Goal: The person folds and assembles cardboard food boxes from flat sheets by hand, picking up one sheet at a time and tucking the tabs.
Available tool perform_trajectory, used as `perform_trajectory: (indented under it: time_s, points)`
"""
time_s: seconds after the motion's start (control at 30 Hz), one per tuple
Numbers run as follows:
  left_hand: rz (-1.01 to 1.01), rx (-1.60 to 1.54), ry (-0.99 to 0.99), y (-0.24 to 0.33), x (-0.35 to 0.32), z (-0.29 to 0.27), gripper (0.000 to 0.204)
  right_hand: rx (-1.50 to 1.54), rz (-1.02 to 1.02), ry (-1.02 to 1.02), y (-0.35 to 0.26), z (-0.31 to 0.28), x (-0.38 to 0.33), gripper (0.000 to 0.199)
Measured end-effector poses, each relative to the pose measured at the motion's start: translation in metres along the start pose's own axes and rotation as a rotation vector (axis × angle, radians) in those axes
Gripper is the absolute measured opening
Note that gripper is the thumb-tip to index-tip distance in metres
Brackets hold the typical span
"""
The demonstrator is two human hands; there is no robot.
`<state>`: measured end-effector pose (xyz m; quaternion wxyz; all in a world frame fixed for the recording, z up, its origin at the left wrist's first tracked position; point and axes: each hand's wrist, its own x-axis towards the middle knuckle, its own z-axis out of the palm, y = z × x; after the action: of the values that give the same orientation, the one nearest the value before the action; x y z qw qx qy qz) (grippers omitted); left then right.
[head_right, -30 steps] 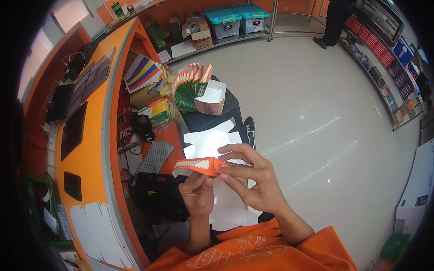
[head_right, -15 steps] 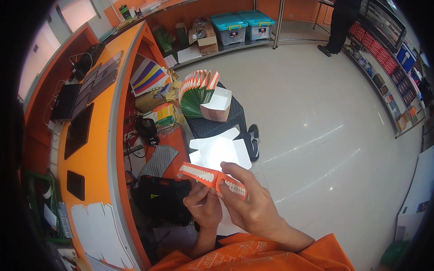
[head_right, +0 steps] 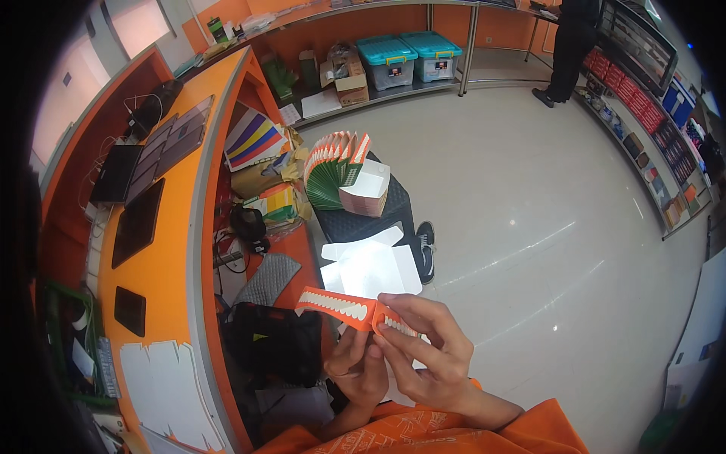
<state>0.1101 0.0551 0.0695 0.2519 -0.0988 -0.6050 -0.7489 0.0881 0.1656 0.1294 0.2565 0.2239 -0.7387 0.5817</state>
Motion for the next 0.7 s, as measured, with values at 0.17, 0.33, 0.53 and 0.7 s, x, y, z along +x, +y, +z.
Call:
perform_trajectory:
  time_s: [0.17,0.33,0.53,0.7]
  points:
    - [0.031,-0.1,-0.041,-0.002,-0.005,-0.001,0.037,-0.144,-0.083,-0.009,0.0,0.003,-0.002,0.024]
    - [-0.063,-0.153,0.041,0.0,-0.007,0.001,0.038,-0.237,-0.151,-0.029,0.004,0.008,-0.003,0.029]
    - [-0.095,-0.097,-0.054,-0.001,-0.016,-0.002,0.04,-0.256,-0.168,-0.03,0.007,0.005,-0.009,0.03]
    - [-0.108,-0.348,-0.029,0.002,-0.014,0.007,0.05,0.067,-0.04,0.089,0.01,0.005,-0.005,0.028]
